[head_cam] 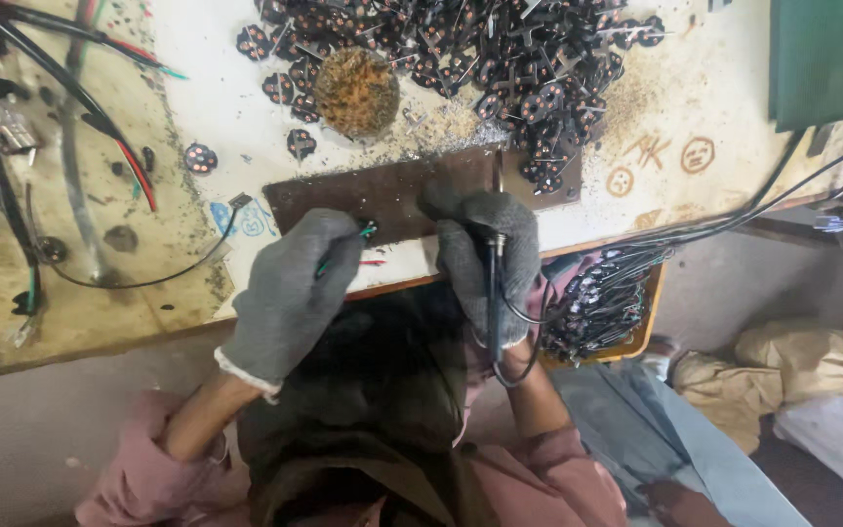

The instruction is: The person, wearing gloves, solders wires onto small lamp socket components at a workbench using a soldering iron. They repeatedly pick a component, position its red and green wires, apply the soldering iron to the contact point, and set the finished piece aside with a pile of completed assemblies.

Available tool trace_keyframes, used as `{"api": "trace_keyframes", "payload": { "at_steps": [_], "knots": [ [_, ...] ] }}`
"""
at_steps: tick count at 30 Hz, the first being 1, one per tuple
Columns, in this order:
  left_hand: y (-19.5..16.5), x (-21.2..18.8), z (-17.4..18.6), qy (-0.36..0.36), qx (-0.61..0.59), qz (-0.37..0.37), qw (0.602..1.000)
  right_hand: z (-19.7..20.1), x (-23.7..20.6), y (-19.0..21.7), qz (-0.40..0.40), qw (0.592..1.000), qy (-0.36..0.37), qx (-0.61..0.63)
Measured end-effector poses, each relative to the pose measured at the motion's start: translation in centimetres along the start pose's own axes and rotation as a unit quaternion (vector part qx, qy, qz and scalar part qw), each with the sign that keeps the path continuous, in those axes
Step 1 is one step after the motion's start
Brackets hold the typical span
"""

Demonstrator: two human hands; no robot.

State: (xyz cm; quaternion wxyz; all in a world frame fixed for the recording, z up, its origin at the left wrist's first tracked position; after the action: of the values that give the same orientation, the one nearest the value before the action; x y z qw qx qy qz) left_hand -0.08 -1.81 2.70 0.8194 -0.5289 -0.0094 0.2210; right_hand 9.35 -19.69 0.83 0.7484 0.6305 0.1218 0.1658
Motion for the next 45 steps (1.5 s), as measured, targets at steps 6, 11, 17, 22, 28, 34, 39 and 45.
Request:
{"api": "trace_keyframes", "payload": {
  "at_steps": [6,11,17,22,28,34,39,45],
  "knots": [
    [2.8,-1.6,0.4,0.037,-0.254,0.070,0.964,-0.8,-1.7,-0.3,0.024,0.984,0.172,-0.026],
    [2.7,-1.6,-0.1,0.020,-0.074,0.034,0.996,-1.8,-1.5,-0.2,0.072,0.967,0.144,-0.195],
    [1.8,-2.0,0.5,-0.021,-0.042,-0.120,0.992,-1.4,-2.0,0.7,0.058,0.964,0.121,-0.230],
    [2.7,-1.7,-0.3,0.068,-0.108,0.008,0.992,-1.1,-2.0,0.9,0.045,0.985,0.055,-0.156],
    [2.2,-1.8,-1.8,0.005,-0.215,0.065,0.974,-1.9,-1.9,0.6,0.113,0.974,-0.013,-0.193],
    [-0.2,0.5,1.6,-0.142,0.029,-0.070,0.987,-1.0,-0.8,0.0,-0.014,0.995,-0.002,-0.103],
    [-1.3,4.2,3.6,-0.198,0.192,-0.107,0.955,-0.7,0.4,-0.8,0.053,0.972,-0.068,-0.219],
    [-3.2,6.7,2.5,-0.196,0.272,-0.123,0.934,-0.6,0.4,-1.3,0.067,0.973,-0.059,-0.213]
  ]
}}
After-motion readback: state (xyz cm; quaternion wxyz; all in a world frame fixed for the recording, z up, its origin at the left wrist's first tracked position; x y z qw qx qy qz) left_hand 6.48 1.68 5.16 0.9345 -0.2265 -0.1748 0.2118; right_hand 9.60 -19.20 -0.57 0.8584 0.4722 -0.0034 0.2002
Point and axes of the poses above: each hand's wrist, its own x-axis towards the middle knuckle, its own z-axis out of the back of the hand, y = z × x, the point moved 1 cm from there along x, towards the middle knuckle, and after that the axes turned 4 degrees about x, right-handed, at the moved point
